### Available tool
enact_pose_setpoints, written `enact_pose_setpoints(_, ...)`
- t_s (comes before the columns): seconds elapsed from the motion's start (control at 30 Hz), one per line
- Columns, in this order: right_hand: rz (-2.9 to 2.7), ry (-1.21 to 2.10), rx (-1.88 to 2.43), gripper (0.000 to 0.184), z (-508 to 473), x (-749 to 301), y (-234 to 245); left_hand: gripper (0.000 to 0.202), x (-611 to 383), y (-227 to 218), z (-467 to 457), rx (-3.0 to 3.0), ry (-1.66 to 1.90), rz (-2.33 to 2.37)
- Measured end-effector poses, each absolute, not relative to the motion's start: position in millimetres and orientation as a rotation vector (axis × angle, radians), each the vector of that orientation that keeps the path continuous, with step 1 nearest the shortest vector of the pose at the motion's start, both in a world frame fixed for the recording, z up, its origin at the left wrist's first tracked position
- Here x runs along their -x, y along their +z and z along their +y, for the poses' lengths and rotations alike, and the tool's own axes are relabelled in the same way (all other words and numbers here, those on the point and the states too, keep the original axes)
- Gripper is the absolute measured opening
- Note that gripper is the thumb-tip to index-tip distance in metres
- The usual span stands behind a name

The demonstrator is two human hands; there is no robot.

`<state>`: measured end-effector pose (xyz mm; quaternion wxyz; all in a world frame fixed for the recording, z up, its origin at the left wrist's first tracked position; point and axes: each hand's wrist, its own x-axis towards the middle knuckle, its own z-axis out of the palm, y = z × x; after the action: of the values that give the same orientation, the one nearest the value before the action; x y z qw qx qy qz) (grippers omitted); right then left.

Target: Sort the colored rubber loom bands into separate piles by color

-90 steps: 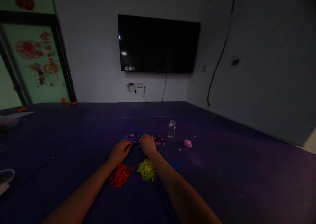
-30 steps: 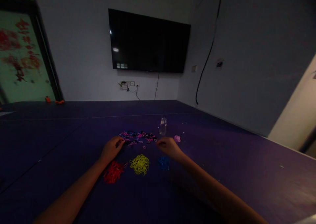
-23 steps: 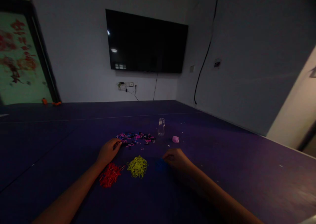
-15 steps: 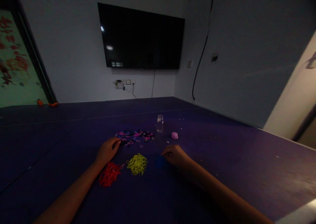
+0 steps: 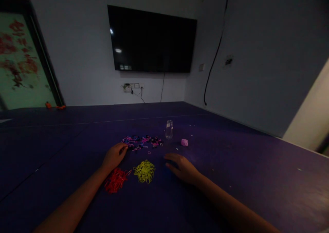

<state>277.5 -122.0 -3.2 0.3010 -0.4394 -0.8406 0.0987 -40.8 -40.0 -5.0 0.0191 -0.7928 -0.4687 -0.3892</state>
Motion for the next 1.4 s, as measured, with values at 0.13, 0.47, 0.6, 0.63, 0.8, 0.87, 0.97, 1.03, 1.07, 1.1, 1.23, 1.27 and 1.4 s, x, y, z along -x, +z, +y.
enact_pose_setpoints(0.13,-2.368,0.276,1.083,0.041,-129,-273,0,0.028,41,-5,-41,2.464,-1.189,-1.475)
enact_pose_setpoints(0.47,-2.474,0.206,0.928,0.020,-126,-268,-3,0.029,42,-6,-40,2.491,-1.167,-1.494)
enact_pose_setpoints(0.6,-2.433,0.189,0.935,0.020,-123,-270,-3,0.028,42,-6,-39,2.491,-1.172,-1.496)
enact_pose_setpoints(0.63,-2.415,0.192,0.941,0.021,-123,-270,-3,0.029,42,-6,-39,2.491,-1.175,-1.491)
enact_pose_setpoints(0.8,-2.332,0.242,1.024,0.029,-121,-271,-3,0.029,41,-5,-40,2.501,-1.169,-1.466)
enact_pose_setpoints(0.87,-2.290,0.268,1.089,0.032,-120,-271,-4,0.029,41,-5,-40,2.498,-1.157,-1.468)
enact_pose_setpoints(0.97,-2.242,0.317,1.158,0.037,-120,-270,-7,0.030,40,-4,-41,2.494,-1.134,-1.474)
enact_pose_setpoints(1.03,-2.243,0.359,1.151,0.038,-121,-270,-8,0.030,40,-3,-41,2.510,-1.115,-1.472)
enact_pose_setpoints(1.07,-2.252,0.380,1.138,0.039,-122,-269,-8,0.030,40,-3,-41,2.515,-1.112,-1.469)
enact_pose_setpoints(1.1,-2.263,0.398,1.126,0.040,-124,-268,-7,0.030,40,-3,-41,2.516,-1.112,-1.466)
enact_pose_setpoints(1.23,-2.313,0.431,1.092,0.041,-127,-267,-3,0.028,40,-5,-40,2.503,-1.130,-1.450)
enact_pose_setpoints(1.27,-2.318,0.433,1.087,0.041,-128,-267,-3,0.028,40,-5,-40,2.503,-1.130,-1.447)
enact_pose_setpoints(1.4,-2.319,0.427,1.077,0.040,-128,-268,-2,0.028,41,-6,-39,2.514,-1.129,-1.448)
